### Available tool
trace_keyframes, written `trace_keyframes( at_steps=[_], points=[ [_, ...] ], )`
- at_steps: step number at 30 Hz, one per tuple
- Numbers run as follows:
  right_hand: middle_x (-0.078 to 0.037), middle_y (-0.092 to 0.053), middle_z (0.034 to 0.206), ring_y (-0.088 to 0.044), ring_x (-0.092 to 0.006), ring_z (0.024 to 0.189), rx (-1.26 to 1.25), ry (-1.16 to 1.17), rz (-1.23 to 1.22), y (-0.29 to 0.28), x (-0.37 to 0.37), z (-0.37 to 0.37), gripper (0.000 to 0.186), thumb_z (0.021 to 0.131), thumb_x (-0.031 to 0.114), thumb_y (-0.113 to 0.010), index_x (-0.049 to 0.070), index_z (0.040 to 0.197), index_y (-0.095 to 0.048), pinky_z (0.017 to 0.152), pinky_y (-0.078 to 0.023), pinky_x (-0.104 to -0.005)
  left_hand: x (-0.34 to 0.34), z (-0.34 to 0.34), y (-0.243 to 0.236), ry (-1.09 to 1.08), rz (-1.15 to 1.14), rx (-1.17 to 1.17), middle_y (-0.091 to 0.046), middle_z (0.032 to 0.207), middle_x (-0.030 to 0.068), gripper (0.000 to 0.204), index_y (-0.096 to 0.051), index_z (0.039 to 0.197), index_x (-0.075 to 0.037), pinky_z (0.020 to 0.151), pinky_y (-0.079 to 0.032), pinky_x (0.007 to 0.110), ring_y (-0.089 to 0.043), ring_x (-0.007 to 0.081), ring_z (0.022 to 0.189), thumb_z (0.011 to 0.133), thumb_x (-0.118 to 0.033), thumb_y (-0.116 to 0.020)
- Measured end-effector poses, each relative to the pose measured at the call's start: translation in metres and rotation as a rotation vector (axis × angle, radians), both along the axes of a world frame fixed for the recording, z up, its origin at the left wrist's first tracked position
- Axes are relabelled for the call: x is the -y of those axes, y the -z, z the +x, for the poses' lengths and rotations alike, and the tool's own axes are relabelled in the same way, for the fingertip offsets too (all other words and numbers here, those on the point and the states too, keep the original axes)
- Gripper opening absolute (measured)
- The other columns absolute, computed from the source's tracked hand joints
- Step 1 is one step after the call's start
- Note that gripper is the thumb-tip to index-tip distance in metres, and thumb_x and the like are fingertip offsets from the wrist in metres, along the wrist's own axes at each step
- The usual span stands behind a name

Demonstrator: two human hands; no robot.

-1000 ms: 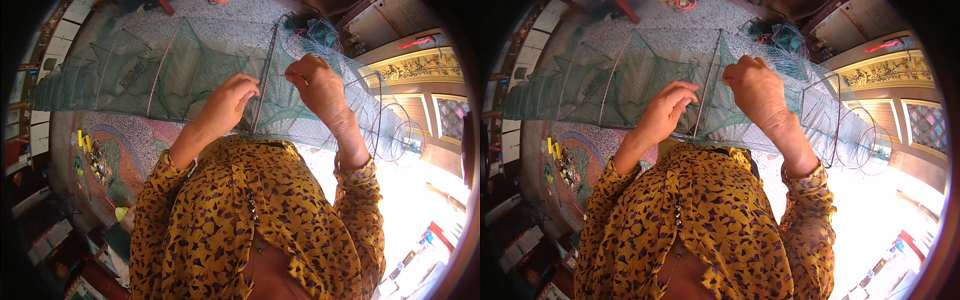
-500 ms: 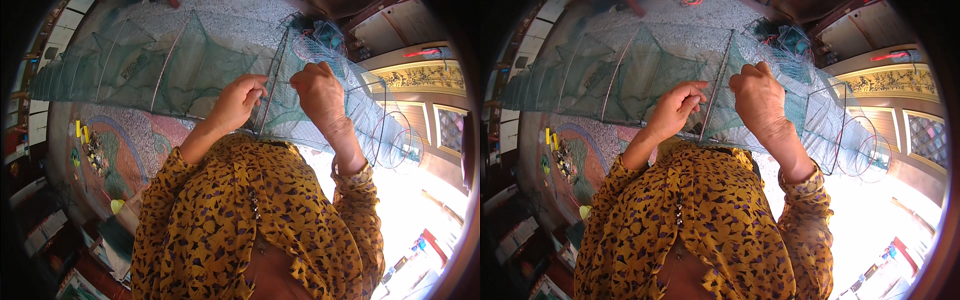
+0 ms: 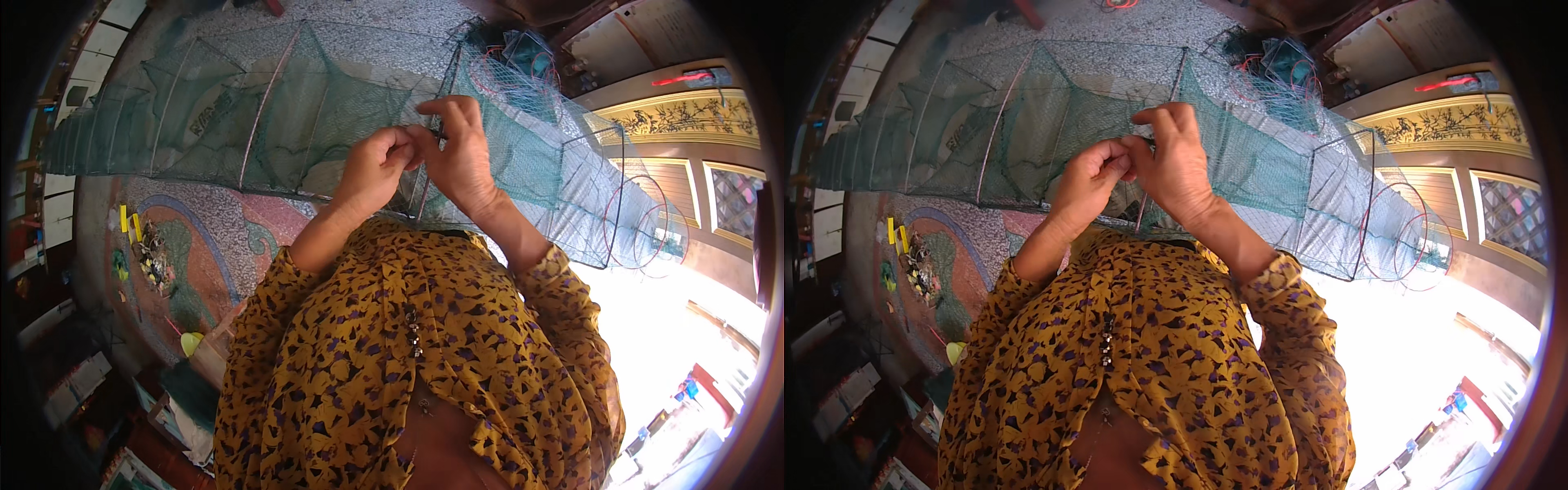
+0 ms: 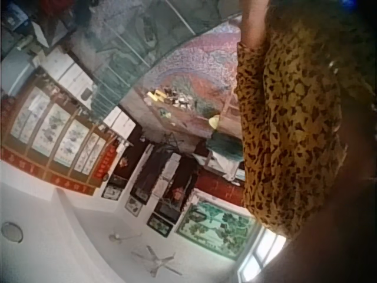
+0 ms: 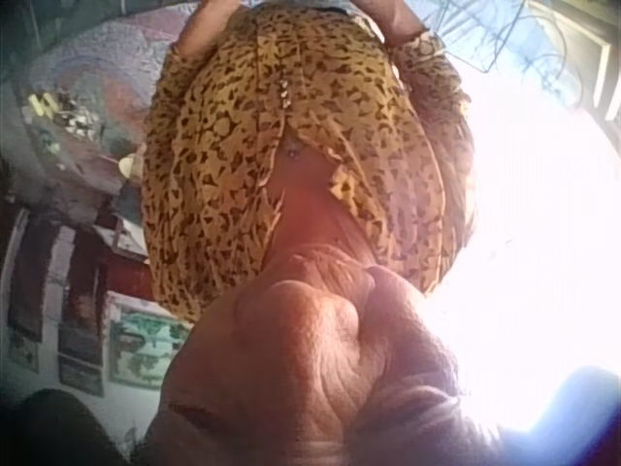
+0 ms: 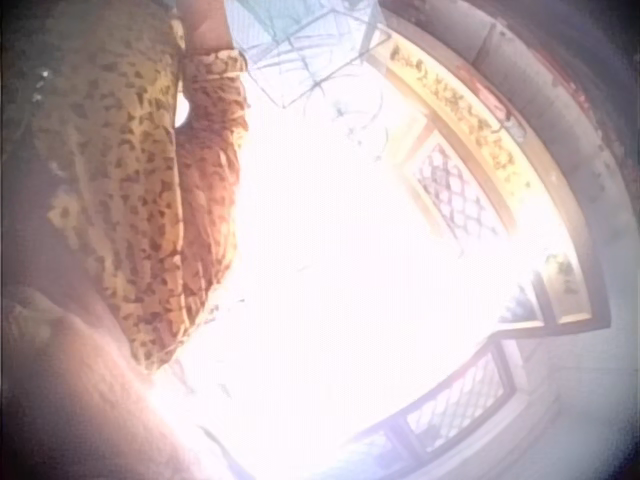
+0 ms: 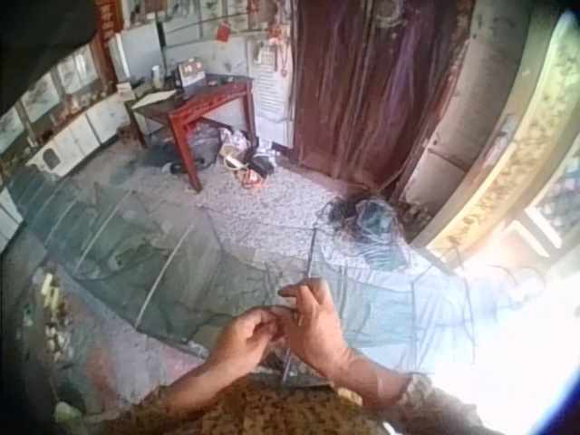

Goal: The person ties knots along the frame of a long green mesh fishing net by hand, then walks across the room to pick up a yellow basin and a plastic bag from the floor.

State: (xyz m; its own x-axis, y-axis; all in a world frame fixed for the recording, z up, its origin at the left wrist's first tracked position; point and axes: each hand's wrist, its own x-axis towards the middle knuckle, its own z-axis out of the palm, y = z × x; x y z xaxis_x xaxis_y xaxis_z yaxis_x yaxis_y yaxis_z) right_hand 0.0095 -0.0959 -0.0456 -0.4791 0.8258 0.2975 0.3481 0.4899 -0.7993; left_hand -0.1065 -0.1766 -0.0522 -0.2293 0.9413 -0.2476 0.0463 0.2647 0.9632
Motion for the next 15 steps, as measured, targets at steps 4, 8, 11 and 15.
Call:
trace_keyframes(
  at_steps=[4,8,11,15],
  points=[
    [-0.005,-0.057,0.087,-0.054,-0.0249,0.088,0.544,-0.284,0.216,-0.009,-0.021,0.001,0.008,0.073,0.015,-0.063,0.009,0.079,-0.064,0.075,-0.046,-0.0344,0.005,0.002,0.014,0.02,0.196,-0.095,-0.055,0.084,0.0037,0.009,-0.054,0.093,0.003,0.068,-0.044,0.024,-0.052,0.0095,0.073,0.09,0.001,-0.046],
    [-0.004,-0.057,0.083,-0.053,-0.0233,0.09,0.597,-0.277,0.282,-0.03,-0.015,-0.027,0.009,0.074,0.013,-0.062,0.009,0.082,-0.061,0.077,-0.046,-0.035,0.007,0.005,0.007,-0.059,0.127,-0.077,-0.056,0.086,0.0091,0.007,-0.054,0.092,0.001,0.064,-0.045,0.03,-0.057,0.0165,0.071,0.085,0.0,-0.053],
    [-0.004,-0.057,0.08,-0.054,-0.0222,0.087,0.149,-0.269,0.175,-0.027,-0.022,-0.053,0.015,0.077,0.014,-0.062,0.007,0.09,-0.057,0.076,-0.046,-0.036,0.001,0.003,-0.005,0.032,0.071,-0.349,-0.057,0.093,0.0114,0.019,-0.05,0.101,0.0,0.065,-0.046,0.034,-0.058,0.0195,0.074,0.084,-0.003,-0.056],
    [-0.011,-0.063,0.081,-0.062,-0.0157,0.073,-0.572,-0.369,0.039,-0.108,-0.06,-0.043,0.008,0.089,0.009,-0.053,0.006,0.096,-0.054,0.063,-0.05,-0.0299,-0.003,0.019,-0.01,-0.031,0.211,-0.368,-0.048,0.115,0.0134,0.04,-0.04,0.124,-0.006,0.065,-0.045,0.032,-0.054,0.0193,0.075,0.086,-0.005,-0.054]
  ],
)
